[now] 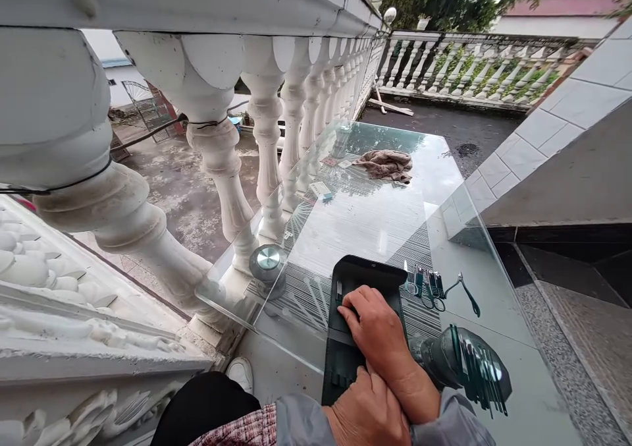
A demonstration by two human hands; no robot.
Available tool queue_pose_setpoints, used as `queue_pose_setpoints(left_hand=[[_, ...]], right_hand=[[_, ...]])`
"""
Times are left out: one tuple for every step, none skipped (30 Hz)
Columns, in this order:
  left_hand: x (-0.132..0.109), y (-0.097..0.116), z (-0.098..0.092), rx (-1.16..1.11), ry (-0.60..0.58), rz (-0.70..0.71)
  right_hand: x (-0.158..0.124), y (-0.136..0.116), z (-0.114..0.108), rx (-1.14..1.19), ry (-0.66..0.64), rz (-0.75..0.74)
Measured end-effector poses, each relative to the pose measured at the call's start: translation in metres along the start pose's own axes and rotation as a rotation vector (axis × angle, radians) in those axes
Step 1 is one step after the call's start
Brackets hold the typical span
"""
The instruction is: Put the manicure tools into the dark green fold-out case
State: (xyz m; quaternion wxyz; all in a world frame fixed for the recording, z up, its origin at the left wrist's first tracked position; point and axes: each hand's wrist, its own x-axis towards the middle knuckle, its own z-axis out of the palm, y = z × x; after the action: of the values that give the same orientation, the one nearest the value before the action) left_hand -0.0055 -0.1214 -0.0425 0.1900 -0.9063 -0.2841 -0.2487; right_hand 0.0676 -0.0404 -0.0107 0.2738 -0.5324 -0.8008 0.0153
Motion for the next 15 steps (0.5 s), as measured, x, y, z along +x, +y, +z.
queue_pose_setpoints(left_hand=[[0.000, 0.000, -0.001, 0.015, -0.014, 0.008], [0.000, 0.000, -0.002, 0.034, -0.020, 0.014], [0.000, 0.000, -0.003, 0.055, -0.026, 0.011], [0.001, 0.001, -0.003, 0.074, -0.038, 0.004], [0.001, 0.002, -0.004, 0.088, -0.055, -0.007], [0.002, 0.003, -0.003, 0.094, -0.078, -0.022], [0.002, 0.004, -0.003, 0.094, -0.102, -0.044], [0.002, 0.006, -0.001, 0.090, -0.118, -0.067], [0.002, 0.007, 0.001, 0.085, -0.123, -0.092], [0.002, 0.009, 0.003, 0.080, -0.121, -0.113], [0.001, 0.010, 0.006, 0.072, -0.119, -0.124], [0.000, 0.012, 0.009, 0.057, -0.121, -0.122], [-0.001, 0.014, 0.012, 0.037, -0.128, -0.113], [-0.003, 0.015, 0.016, 0.004, -0.139, -0.100], [-0.005, 0.017, 0.019, -0.037, -0.145, -0.113]], right_hand=[[0.000, 0.001, 0.000, 0.024, 0.015, 0.005], [0.001, 0.002, 0.000, 0.046, 0.032, 0.014], [0.002, 0.004, -0.001, 0.064, 0.048, 0.024], [0.003, 0.006, -0.001, 0.073, 0.057, 0.034], [0.005, 0.008, -0.001, 0.075, 0.056, 0.042], [0.007, 0.010, 0.000, 0.071, 0.041, 0.048], [0.010, 0.012, 0.000, 0.061, 0.013, 0.056], [0.013, 0.014, 0.000, 0.046, -0.026, 0.069], [0.017, 0.015, 0.000, 0.024, -0.074, 0.086], [0.021, 0.015, -0.001, -0.004, -0.124, 0.107], [0.026, 0.015, -0.001, -0.040, -0.174, 0.130], [0.032, 0.014, -0.001, -0.082, -0.225, 0.153], [0.037, 0.012, -0.002, -0.125, -0.275, 0.173], [0.043, 0.010, -0.002, -0.167, -0.325, 0.189], [0.048, 0.008, -0.003, -0.205, -0.373, 0.202]])
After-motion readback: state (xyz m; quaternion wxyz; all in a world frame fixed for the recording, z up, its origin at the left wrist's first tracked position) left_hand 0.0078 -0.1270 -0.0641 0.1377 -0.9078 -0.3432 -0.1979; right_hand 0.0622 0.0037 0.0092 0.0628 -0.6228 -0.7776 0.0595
